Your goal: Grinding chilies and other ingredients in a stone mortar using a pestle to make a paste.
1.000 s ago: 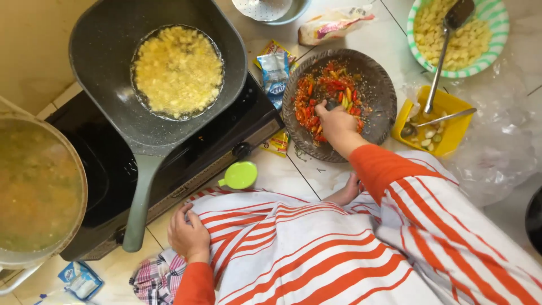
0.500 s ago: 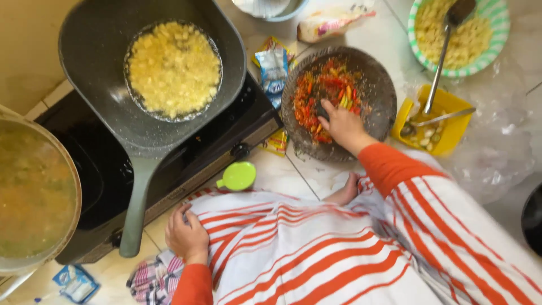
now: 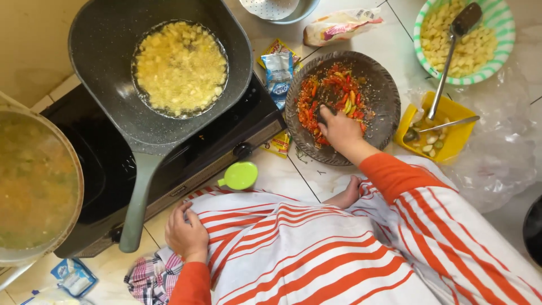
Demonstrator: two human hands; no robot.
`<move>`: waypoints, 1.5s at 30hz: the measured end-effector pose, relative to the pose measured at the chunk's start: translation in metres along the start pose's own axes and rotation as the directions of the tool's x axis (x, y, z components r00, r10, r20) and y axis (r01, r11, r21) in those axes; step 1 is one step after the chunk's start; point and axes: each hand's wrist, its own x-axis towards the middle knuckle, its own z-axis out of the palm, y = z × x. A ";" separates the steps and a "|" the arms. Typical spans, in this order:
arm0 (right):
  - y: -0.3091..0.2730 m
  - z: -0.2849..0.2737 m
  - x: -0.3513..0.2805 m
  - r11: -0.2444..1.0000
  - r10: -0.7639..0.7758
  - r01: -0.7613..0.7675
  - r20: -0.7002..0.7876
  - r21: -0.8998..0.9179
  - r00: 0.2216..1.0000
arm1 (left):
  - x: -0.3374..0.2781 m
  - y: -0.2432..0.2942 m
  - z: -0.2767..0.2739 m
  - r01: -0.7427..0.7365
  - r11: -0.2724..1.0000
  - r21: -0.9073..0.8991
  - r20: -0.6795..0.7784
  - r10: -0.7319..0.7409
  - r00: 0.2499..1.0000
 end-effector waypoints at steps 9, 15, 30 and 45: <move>0.007 -0.087 0.083 0.987 0.125 -0.148 0.300 0.057 0.946 | -0.001 0.001 0.002 0.004 1.000 0.024 0.022 -0.005 1.000; -0.016 -0.045 0.040 0.997 -0.009 0.001 0.092 0.082 0.996 | -0.001 0.002 0.000 0.010 1.000 -0.012 -0.002 -0.010 1.000; -0.014 -0.035 0.029 0.970 0.146 -0.177 0.181 0.164 0.972 | -0.003 0.001 -0.003 -0.005 1.000 0.011 -0.006 0.005 1.000; -0.020 -0.039 0.005 0.971 0.103 -0.130 0.144 0.198 0.984 | 0.000 0.000 0.003 0.023 0.999 0.035 0.028 -0.024 0.999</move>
